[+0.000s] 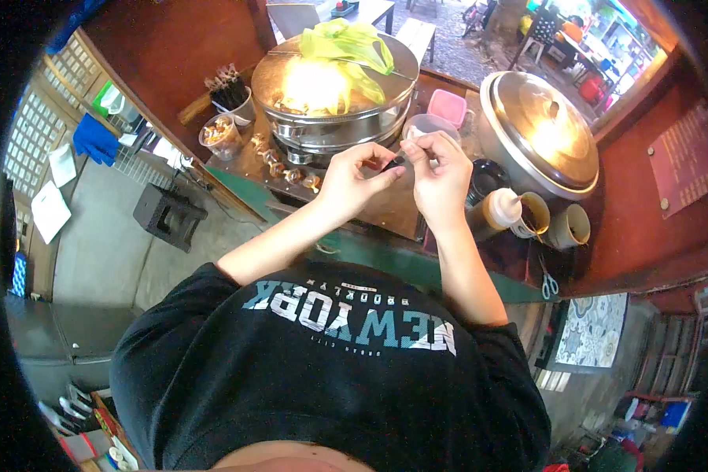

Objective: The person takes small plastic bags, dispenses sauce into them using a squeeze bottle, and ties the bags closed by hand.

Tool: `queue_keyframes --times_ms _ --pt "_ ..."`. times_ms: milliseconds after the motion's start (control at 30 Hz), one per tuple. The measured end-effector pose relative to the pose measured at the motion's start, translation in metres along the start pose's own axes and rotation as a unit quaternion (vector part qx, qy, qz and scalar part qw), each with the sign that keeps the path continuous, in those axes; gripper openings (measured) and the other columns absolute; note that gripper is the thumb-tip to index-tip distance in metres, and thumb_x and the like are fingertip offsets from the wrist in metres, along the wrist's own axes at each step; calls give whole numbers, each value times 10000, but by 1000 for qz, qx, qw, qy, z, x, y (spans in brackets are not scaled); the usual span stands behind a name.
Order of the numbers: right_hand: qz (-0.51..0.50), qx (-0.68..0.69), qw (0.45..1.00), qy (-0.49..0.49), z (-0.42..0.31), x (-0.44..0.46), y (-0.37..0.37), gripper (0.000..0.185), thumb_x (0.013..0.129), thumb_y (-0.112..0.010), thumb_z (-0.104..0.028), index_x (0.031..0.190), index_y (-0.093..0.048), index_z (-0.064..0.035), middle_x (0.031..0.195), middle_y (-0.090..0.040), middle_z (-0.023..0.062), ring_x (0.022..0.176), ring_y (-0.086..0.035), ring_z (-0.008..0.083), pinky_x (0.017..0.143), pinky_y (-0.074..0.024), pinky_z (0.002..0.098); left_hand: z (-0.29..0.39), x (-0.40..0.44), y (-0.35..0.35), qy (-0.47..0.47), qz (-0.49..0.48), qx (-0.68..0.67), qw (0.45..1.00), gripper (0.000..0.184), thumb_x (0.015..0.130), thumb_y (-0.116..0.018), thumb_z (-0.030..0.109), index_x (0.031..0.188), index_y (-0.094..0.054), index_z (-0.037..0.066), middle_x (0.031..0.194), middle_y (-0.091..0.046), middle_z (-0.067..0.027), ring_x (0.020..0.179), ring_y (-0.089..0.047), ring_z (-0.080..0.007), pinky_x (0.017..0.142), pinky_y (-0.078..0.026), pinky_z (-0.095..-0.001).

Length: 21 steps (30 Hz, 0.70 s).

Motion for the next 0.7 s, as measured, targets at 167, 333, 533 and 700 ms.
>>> queue_keyframes --times_ms 167,333,533,700 --pt "-43 138 984 -105 -8 -3 3 72 874 -661 -47 826 -662 7 859 -636 62 740 -591 120 655 -479 259 -18 0 -19 136 -249 -398 872 238 984 -534 211 1051 -636 7 807 -625 -34 709 -602 -141 658 -489 -258" --pt "-41 142 985 -93 -6 -10 5 78 886 -647 -46 832 -661 10 928 -649 88 830 -618 140 703 -503 262 -18 -13 -29 231 -320 -495 774 444 1014 -388 425 1128 -554 29 707 -518 -24 534 -453 -118 482 -371 -249" --pt "-3 113 991 -74 2 -16 16 89 890 -627 -28 816 -643 20 893 -662 94 842 -625 158 778 -495 275 -23 -15 -29 131 -224 -303 917 351 859 -722 155 1051 -445 57 865 -595 -54 566 -593 -118 494 -478 -225" --pt "6 188 970 -156 9 -24 21 97 916 -610 -41 848 -638 22 915 -661 80 837 -623 135 792 -485 262 -21 -20 -30 190 -313 -321 873 305 990 -523 313 1110 -527 33 873 -603 -30 578 -584 -105 520 -485 -232"
Point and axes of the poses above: each hand's wrist, its own x-axis towards the middle knuckle, its own y-axis out of the back of the hand, z = x × y, the point moved 5 cm from there along x, towards the middle knuckle
